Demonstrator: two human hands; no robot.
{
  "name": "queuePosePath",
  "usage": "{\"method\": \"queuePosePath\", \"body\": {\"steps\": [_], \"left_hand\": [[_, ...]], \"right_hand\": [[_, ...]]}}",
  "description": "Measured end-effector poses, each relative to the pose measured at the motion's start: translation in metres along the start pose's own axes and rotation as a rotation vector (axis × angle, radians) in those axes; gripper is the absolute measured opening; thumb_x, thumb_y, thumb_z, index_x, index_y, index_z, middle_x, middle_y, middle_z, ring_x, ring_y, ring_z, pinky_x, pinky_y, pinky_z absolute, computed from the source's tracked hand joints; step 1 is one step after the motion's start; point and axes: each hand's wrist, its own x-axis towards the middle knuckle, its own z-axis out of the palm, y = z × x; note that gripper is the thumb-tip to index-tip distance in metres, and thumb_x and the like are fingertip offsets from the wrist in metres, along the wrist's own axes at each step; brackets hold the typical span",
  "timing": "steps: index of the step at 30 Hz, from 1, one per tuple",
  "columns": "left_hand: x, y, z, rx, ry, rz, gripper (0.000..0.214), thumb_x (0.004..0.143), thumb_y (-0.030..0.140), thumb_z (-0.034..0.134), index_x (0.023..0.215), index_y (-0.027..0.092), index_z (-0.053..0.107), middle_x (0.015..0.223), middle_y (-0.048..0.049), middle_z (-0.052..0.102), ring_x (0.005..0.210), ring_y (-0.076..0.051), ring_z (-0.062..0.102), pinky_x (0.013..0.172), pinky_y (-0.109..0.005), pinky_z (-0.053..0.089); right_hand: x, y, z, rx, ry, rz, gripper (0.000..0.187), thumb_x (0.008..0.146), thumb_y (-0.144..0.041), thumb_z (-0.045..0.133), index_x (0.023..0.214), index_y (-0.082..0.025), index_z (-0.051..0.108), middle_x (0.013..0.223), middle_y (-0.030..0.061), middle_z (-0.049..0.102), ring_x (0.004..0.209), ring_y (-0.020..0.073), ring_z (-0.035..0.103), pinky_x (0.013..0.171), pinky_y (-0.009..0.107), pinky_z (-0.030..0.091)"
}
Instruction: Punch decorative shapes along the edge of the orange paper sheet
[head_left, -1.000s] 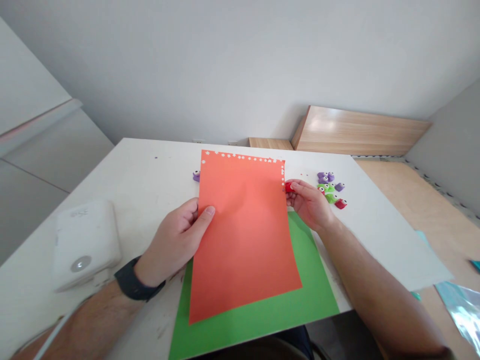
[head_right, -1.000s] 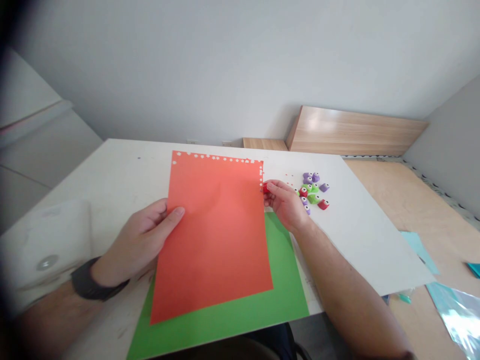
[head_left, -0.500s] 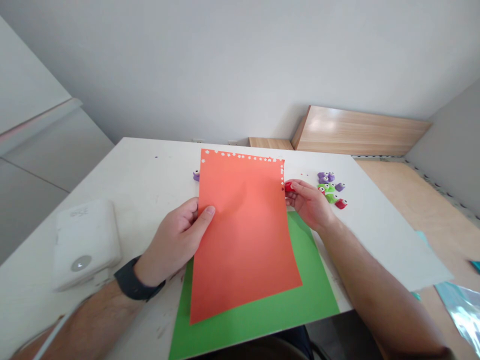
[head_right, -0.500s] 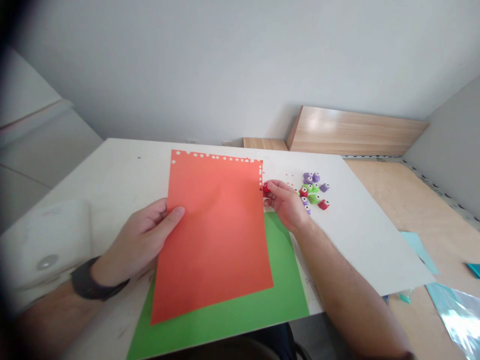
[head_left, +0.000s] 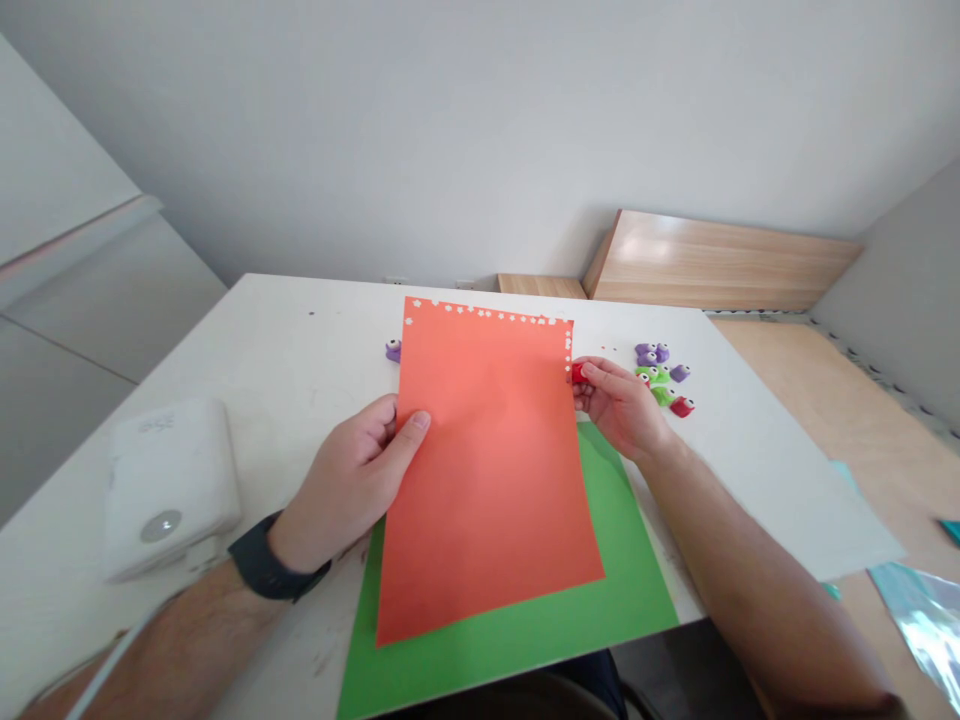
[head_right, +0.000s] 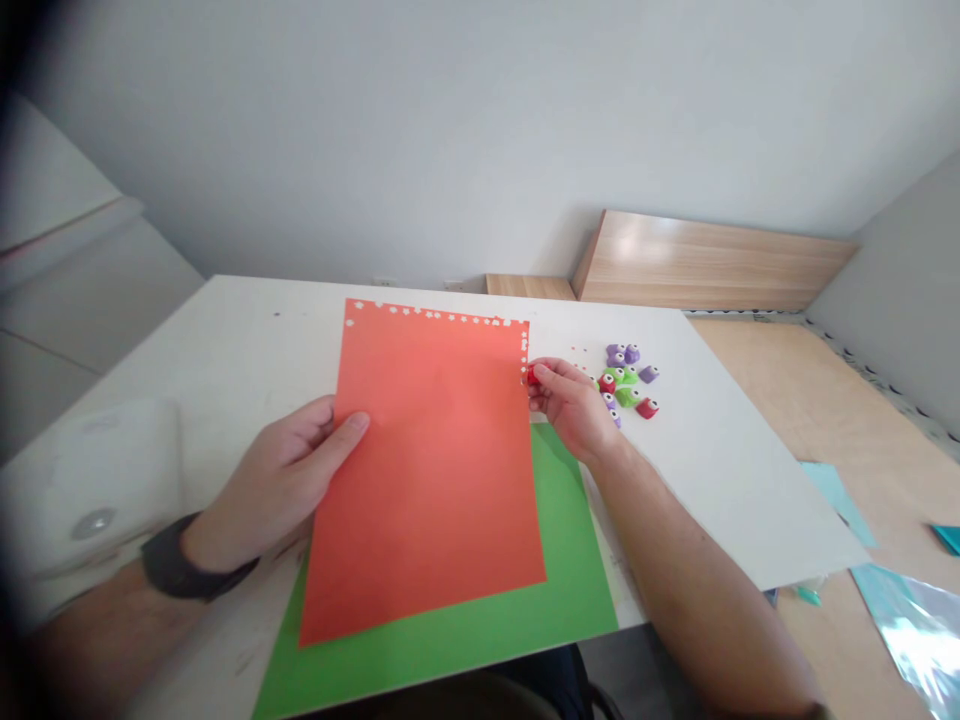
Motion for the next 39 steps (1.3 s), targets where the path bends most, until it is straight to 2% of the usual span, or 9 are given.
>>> {"method": "queuePosePath", "body": {"steps": [6,14,17,23,29,35,39], "left_hand": [[-0.0001,0.0003,-0.001,0.059,0.004,-0.005,0.038,0.1,0.061,0.061,0.103,0.024,0.068,0.093,-0.0028,0.078,0.081,-0.025,0.07,0.065,-0.031,0.055],[0.0,-0.0001,-0.0013,0.01,-0.016,-0.017,0.041,0.099,0.062,0.062,0.114,0.025,0.068,0.112,-0.0056,0.08,0.091,-0.028,0.074,0.07,-0.034,0.059],[0.0003,-0.0011,-0.0012,0.015,-0.011,-0.023,0.041,0.099,0.063,0.062,0.114,0.025,0.068,0.113,-0.0056,0.08,0.091,-0.027,0.074,0.07,-0.033,0.059],[0.0001,-0.0001,-0.0002,0.042,-0.005,-0.016,0.038,0.1,0.062,0.06,0.104,0.025,0.067,0.098,-0.004,0.079,0.084,-0.026,0.071,0.066,-0.032,0.056],[-0.0007,0.0007,0.0002,-0.003,0.005,-0.019,0.039,0.1,0.059,0.062,0.118,0.026,0.07,0.117,-0.005,0.08,0.094,-0.028,0.074,0.07,-0.033,0.059],[-0.0004,-0.0001,0.0001,-0.014,-0.015,-0.023,0.04,0.1,0.061,0.062,0.115,0.026,0.069,0.116,-0.0058,0.08,0.092,-0.028,0.075,0.072,-0.034,0.061],[-0.0002,0.0003,-0.0002,-0.016,-0.014,-0.026,0.042,0.099,0.062,0.063,0.119,0.025,0.07,0.118,-0.0062,0.08,0.094,-0.029,0.075,0.072,-0.035,0.061]], "right_hand": [[0.0002,0.0,0.0001,-0.016,0.014,-0.001,0.021,0.084,-0.038,0.086,0.092,-0.023,0.074,0.092,0.0032,0.071,0.076,0.0164,0.06,0.069,0.031,0.048],[-0.0002,0.0005,-0.001,-0.063,0.043,-0.018,0.024,0.082,-0.04,0.087,0.094,-0.023,0.073,0.093,0.0033,0.071,0.078,0.0169,0.061,0.069,0.032,0.047],[0.0001,0.0014,-0.0018,-0.069,0.041,-0.017,0.025,0.082,-0.041,0.087,0.094,-0.023,0.074,0.09,0.0028,0.07,0.076,0.0163,0.06,0.067,0.031,0.047],[0.0008,0.0024,-0.0015,-0.066,0.044,-0.031,0.026,0.082,-0.04,0.089,0.094,-0.023,0.074,0.09,0.0014,0.069,0.076,0.0144,0.059,0.067,0.029,0.047],[0.003,0.0034,-0.0043,-0.088,0.08,-0.04,0.03,0.08,-0.044,0.09,0.094,-0.024,0.072,0.089,0.0016,0.07,0.074,0.0153,0.059,0.068,0.031,0.047],[0.0016,0.0017,-0.0034,-0.072,0.059,-0.021,0.028,0.083,-0.044,0.087,0.097,-0.024,0.072,0.097,0.0042,0.073,0.083,0.0179,0.063,0.069,0.031,0.049],[-0.0008,0.0002,-0.0009,-0.063,0.02,0.009,0.025,0.085,-0.044,0.085,0.095,-0.024,0.072,0.099,0.0043,0.074,0.082,0.0187,0.064,0.07,0.033,0.05]]}}
